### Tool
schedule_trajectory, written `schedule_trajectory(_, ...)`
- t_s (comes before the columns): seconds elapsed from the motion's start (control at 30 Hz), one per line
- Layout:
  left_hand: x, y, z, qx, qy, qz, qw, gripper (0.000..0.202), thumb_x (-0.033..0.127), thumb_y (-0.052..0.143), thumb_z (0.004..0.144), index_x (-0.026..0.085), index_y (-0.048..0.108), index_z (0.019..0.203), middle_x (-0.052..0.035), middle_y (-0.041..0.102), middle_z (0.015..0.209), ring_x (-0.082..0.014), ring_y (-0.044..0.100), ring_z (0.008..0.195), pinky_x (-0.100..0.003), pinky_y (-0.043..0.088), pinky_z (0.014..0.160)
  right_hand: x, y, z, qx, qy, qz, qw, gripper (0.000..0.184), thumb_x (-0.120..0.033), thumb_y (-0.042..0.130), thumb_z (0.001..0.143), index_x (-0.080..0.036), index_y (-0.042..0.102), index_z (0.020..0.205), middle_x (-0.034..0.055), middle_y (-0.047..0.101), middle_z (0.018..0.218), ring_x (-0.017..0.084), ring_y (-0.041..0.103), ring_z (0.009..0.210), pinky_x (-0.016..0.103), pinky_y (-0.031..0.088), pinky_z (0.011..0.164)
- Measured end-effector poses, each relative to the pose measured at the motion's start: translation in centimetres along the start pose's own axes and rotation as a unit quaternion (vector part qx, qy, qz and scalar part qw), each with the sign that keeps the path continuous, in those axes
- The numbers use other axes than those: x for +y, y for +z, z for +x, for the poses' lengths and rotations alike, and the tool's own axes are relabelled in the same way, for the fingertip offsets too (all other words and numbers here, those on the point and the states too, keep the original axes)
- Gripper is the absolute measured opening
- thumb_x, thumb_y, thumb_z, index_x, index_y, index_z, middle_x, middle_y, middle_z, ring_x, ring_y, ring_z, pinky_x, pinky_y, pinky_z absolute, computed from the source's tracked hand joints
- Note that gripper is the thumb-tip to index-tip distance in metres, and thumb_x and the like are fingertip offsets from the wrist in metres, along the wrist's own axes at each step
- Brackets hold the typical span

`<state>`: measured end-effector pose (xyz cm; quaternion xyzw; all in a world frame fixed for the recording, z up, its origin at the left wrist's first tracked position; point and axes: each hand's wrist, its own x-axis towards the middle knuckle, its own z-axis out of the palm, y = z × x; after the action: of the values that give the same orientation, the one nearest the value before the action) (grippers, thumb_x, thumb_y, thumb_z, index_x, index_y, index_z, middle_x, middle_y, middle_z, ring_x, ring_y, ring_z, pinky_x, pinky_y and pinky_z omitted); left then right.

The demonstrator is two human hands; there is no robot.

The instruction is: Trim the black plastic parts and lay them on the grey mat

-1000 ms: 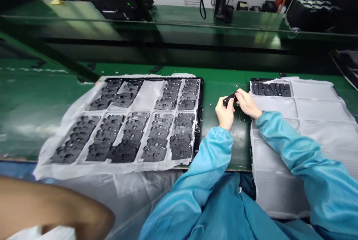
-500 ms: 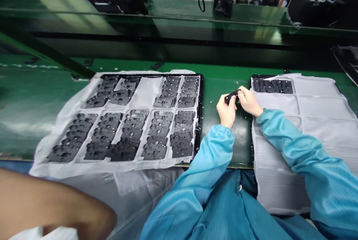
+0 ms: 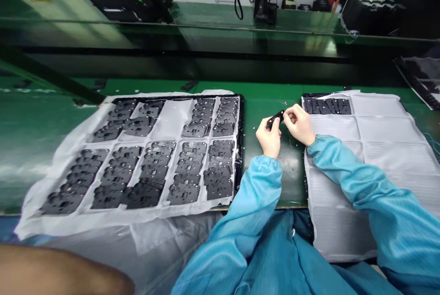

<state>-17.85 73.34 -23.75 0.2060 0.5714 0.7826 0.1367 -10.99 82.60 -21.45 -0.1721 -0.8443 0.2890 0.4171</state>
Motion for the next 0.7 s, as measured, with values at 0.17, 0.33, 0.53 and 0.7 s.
schedule_trajectory(0.17, -0.37, 0.17, -0.28, -0.009, 0.042, 0.027, 0.999, 0.018, 0.032, 0.069, 0.081, 0.015, 0.067, 0.087, -0.0011, 0.058, 0.077, -0.0056, 0.052, 0.052, -0.016, 0.042, 0.044, 0.29, -0.14, 0.0, 0.002, 0.019, 0.011, 1.0, 0.011, -0.024, 0.053, 0.088, -0.019, 0.056, 0.078, 0.0005, 0.05, 0.073, 0.011, 0.044, 0.06, 0.026, 0.039, 0.059)
schedule_trajectory(0.33, -0.37, 0.03, -0.36, -0.02, 0.093, 0.049, 0.994, 0.017, 0.032, 0.067, 0.083, 0.015, 0.069, 0.089, -0.0043, 0.058, 0.086, -0.0079, 0.055, 0.063, -0.016, 0.043, 0.046, 0.44, -0.17, 0.06, 0.01, 0.029, 0.021, 0.999, 0.011, -0.023, 0.055, 0.086, -0.018, 0.057, 0.077, -0.0003, 0.051, 0.071, 0.011, 0.045, 0.059, 0.026, 0.039, 0.058)
schedule_trajectory(0.53, -0.3, 0.01, -0.5, -0.023, 0.108, 0.063, 0.992, 0.018, 0.032, 0.066, 0.084, 0.016, 0.069, 0.089, -0.0046, 0.058, 0.087, -0.0082, 0.055, 0.065, -0.017, 0.044, 0.049, 0.26, -0.28, 0.13, 0.005, 0.04, 0.022, 0.999, 0.011, -0.023, 0.056, 0.085, -0.018, 0.057, 0.075, -0.0003, 0.052, 0.07, 0.011, 0.046, 0.059, 0.026, 0.039, 0.058)
schedule_trajectory(0.7, -0.21, 0.09, -0.57, -0.022, 0.092, 0.059, 0.994, 0.019, 0.034, 0.066, 0.083, 0.016, 0.069, 0.089, -0.0041, 0.057, 0.086, -0.0078, 0.055, 0.063, -0.016, 0.043, 0.045, 0.33, -0.31, 0.13, 0.002, 0.049, 0.029, 0.998, 0.009, -0.023, 0.057, 0.083, -0.018, 0.059, 0.077, -0.0002, 0.054, 0.071, 0.011, 0.047, 0.059, 0.026, 0.04, 0.058)
